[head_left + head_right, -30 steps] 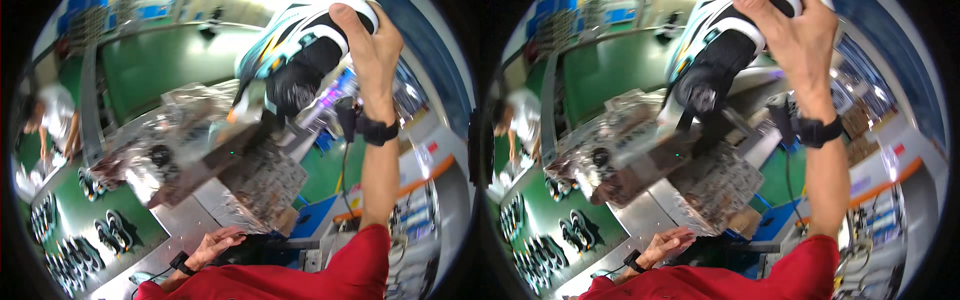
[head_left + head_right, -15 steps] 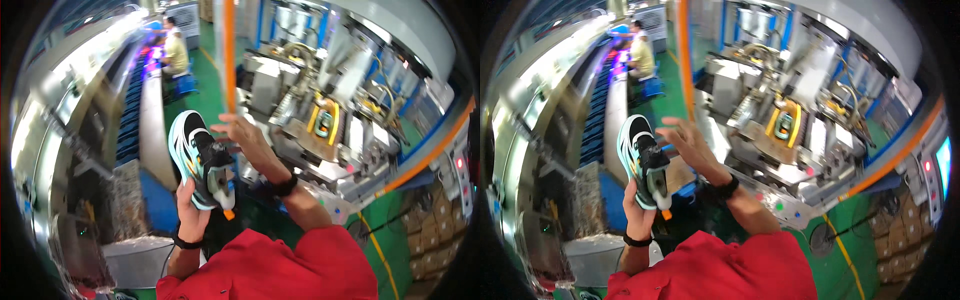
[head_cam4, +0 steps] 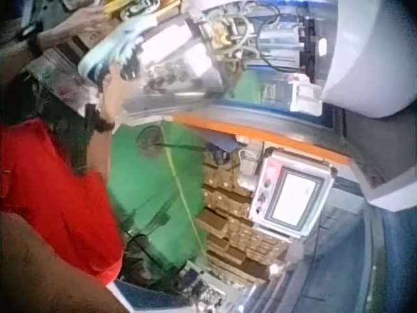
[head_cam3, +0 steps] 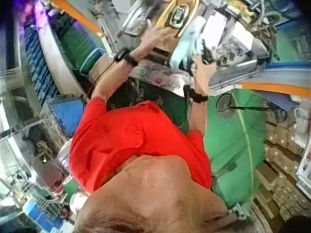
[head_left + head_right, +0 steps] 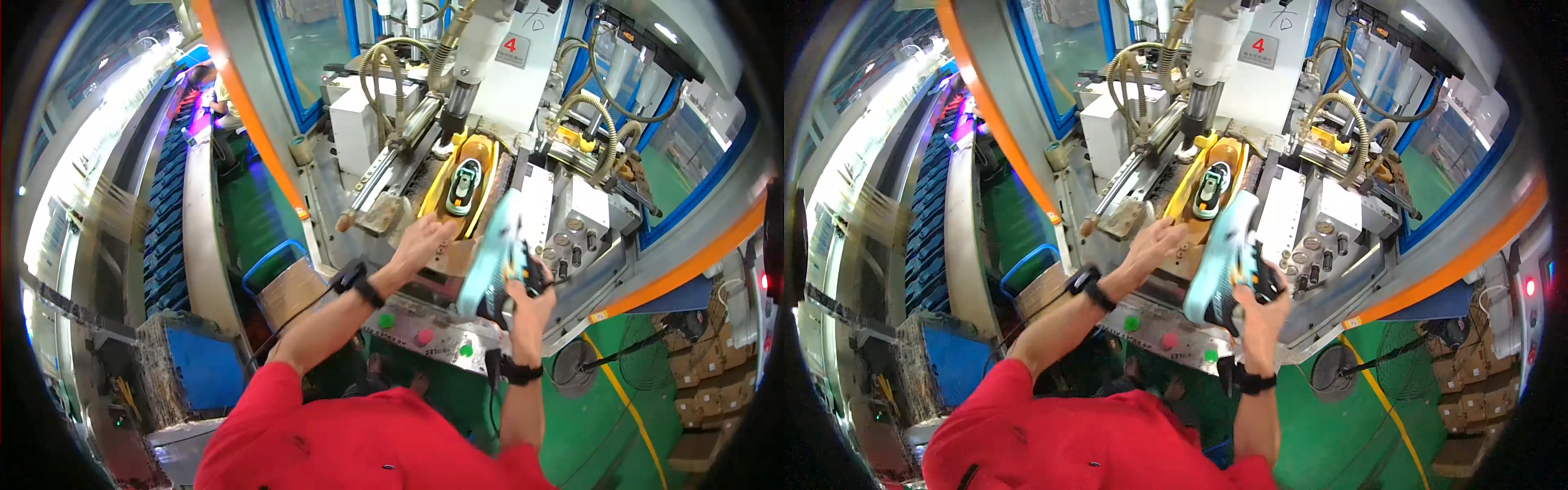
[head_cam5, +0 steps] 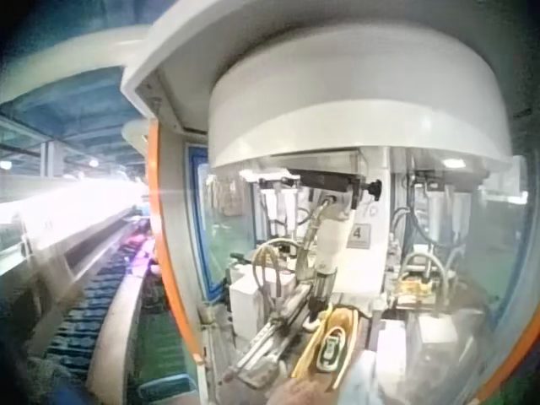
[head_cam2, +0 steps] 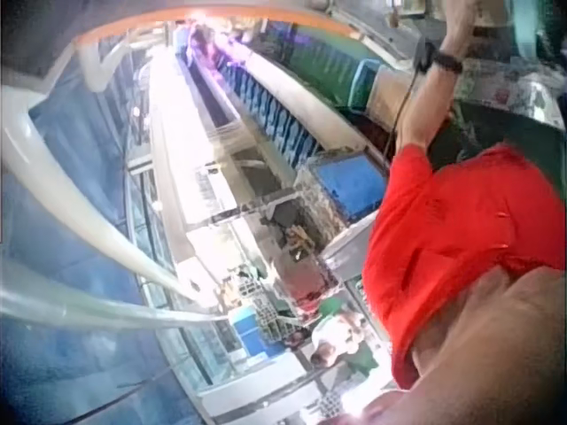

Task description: The worker takes shoes from a table, places them into an industrial lasting or pressing machine for processing, and then places them onto a conveyor belt.

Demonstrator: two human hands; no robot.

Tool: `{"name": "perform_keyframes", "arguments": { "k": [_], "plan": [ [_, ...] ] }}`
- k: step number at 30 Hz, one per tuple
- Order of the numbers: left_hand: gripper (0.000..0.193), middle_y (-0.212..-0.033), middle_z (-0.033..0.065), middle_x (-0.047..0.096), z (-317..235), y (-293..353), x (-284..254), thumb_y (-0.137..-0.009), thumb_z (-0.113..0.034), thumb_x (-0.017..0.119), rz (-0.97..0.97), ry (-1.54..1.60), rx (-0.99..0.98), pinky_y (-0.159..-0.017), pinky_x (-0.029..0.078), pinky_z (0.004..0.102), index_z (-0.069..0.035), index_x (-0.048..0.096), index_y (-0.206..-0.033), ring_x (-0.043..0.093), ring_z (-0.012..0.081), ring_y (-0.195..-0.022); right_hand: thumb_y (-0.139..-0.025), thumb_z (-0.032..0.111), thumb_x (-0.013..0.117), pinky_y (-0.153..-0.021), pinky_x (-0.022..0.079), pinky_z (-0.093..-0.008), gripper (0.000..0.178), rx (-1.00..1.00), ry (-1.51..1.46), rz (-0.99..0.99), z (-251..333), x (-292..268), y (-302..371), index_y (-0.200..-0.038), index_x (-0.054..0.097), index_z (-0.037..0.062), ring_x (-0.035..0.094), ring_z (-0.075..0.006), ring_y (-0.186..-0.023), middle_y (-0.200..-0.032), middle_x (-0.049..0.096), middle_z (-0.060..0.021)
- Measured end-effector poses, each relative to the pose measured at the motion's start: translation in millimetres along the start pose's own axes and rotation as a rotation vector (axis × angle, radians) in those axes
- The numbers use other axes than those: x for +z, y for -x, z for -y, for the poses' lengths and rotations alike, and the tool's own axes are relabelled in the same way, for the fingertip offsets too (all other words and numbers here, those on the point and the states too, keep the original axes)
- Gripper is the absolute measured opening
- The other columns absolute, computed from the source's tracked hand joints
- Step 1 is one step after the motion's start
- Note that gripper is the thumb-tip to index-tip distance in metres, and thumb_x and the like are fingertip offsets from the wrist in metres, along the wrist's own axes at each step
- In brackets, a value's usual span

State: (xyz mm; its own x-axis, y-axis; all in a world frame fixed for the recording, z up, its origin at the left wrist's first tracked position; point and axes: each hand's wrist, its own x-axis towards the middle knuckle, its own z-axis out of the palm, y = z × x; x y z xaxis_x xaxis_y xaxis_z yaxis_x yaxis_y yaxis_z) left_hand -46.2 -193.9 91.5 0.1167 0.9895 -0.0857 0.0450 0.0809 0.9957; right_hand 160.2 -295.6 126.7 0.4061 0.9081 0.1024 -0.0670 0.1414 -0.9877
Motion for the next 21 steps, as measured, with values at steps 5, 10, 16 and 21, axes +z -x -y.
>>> {"name": "perform_keyframes", "arguments": {
  "k": [5, 10, 16, 21],
  "plan": [
    [0.081, -0.118, 0.0281, 0.061, 86.1, -186.1, 22.7, -0.072, -0.046, 0.076, -0.254, -0.378, 0.081, -0.095, 0.047, 0.0435, 0.009, 0.047, -0.125, 0.060, 0.0390, -0.110, -0.071, 0.002, 0.067, -0.082, 0.048, -0.0260, 0.053, -0.108, 0.032, -0.199, 10.7, -39.6, -15.9, -0.122, 0.054, -0.0014, 0.058, -0.0139, -0.091, -0.107, 0.059, -0.0065],
    [0.068, -0.118, 0.0301, 0.059, 90.5, -248.6, 65.7, -0.075, -0.026, 0.070, -0.281, -0.731, -0.052, -0.091, 0.050, 0.0491, 0.008, 0.040, -0.125, 0.059, 0.0439, -0.108, -0.070, -0.001, 0.063, -0.089, 0.047, -0.0292, 0.053, -0.090, 0.176, -0.413, 4.3, -69.4, -25.9, -0.122, 0.052, -0.0059, 0.057, -0.0178, -0.096, -0.111, 0.058, -0.0099],
    [0.028, -0.095, 0.0207, 0.068, 92.2, -254.5, 27.6, -0.074, -0.011, 0.070, -0.201, -0.067, -0.190, -0.077, 0.054, 0.0422, 0.005, 0.062, -0.096, 0.068, 0.0344, -0.087, -0.072, 0.007, 0.070, -0.080, 0.048, -0.0281, 0.045, -0.145, 0.453, -0.296, 1.0, -60.4, -137.4, -0.114, 0.058, -0.0045, 0.056, -0.0138, -0.086, -0.099, 0.060, -0.0074],
    [0.026, -0.095, 0.0110, 0.069, 13.8, -115.0, -39.3, -0.084, -0.011, 0.071, 0.135, 0.622, -0.494, -0.069, 0.057, 0.0332, 0.004, 0.063, -0.104, 0.069, 0.0203, -0.080, -0.069, 0.028, 0.074, -0.079, 0.049, -0.0369, 0.054, 0.055, 0.941, 0.056, 22.5, 40.0, -251.0, -0.103, 0.056, -0.0092, 0.063, -0.0304, -0.089, -0.096, 0.064, -0.0229]
  ]
}}
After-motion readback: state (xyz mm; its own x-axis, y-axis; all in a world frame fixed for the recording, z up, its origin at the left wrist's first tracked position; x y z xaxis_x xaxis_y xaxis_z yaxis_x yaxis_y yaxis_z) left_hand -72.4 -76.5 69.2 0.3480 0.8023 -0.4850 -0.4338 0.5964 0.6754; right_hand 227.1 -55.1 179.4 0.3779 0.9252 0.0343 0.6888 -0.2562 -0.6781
